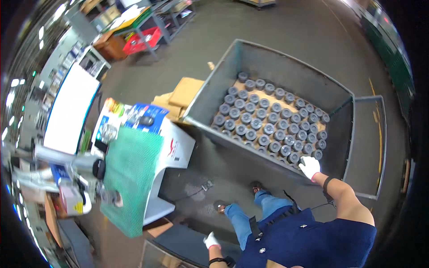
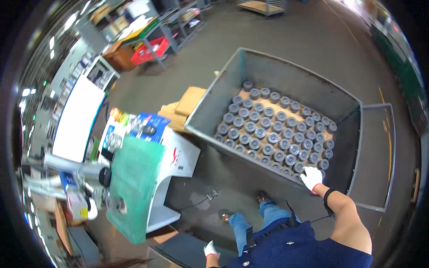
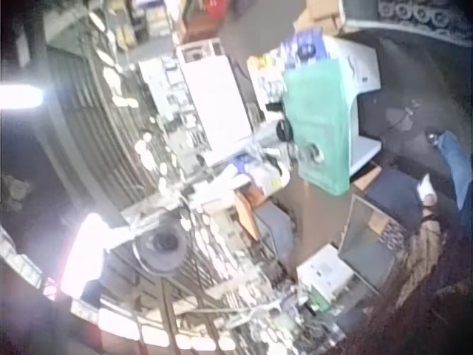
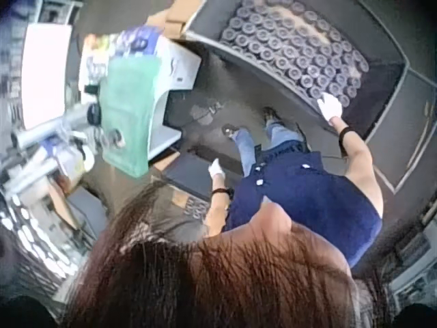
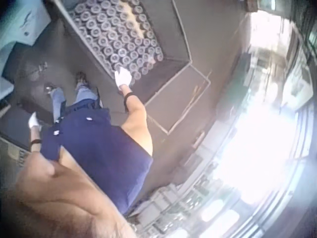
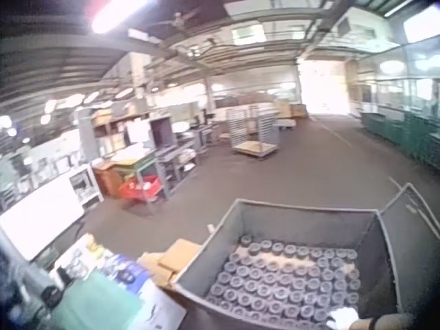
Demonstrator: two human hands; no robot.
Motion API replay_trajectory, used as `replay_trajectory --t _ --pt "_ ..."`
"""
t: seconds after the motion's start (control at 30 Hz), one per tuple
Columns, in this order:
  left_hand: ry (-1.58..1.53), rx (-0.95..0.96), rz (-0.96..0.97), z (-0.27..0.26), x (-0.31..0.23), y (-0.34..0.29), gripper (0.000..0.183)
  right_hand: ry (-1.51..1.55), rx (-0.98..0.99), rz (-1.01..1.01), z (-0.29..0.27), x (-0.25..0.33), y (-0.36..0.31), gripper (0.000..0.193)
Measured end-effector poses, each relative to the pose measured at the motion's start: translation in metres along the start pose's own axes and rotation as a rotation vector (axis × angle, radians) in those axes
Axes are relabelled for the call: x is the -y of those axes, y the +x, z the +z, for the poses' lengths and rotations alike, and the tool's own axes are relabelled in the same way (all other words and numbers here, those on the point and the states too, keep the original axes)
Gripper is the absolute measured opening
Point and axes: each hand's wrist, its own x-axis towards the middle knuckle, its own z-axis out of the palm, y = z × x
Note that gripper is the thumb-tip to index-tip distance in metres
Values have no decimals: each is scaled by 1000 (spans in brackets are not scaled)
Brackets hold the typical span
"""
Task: Transferring and organizing metal industrial parts from a workstation into a large storage bin.
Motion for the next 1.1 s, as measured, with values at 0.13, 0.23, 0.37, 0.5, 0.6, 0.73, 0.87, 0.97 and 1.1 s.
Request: replay_trajectory --t 0.13,0.23,0.37,0.5,0.6,0.73,0.87,0.97,1.1 --pt "456 436 670 118 -107 -131 74 142 246 221 3 -19 -2 47" --pt "882 606 1088 169 -169 -199 67 213 159 309 45 -30 -22 41" --pt "1255 815 1285 197 -206 -233 65 109 134 285 42 -12 -23 38" --pt "1776 713 1425 224 -227 -232 62 179 118 309 44 -10 -22 38" --pt "1573 659 1712 268 -251 -249 60 445 279 365 38 -26 -1 39" --pt "1377 590 2127 349 -276 -286 54 792 489 437 57 -59 24 42" --pt "1483 769 2067 424 -261 -283 50 774 549 462 78 -86 48 39" --pt "1658 738 1814 455 -226 -241 43 550 588 357 119 -115 62 44" --pt "1561 384 1715 472 -202 -261 36 478 757 544 185 -154 76 60"
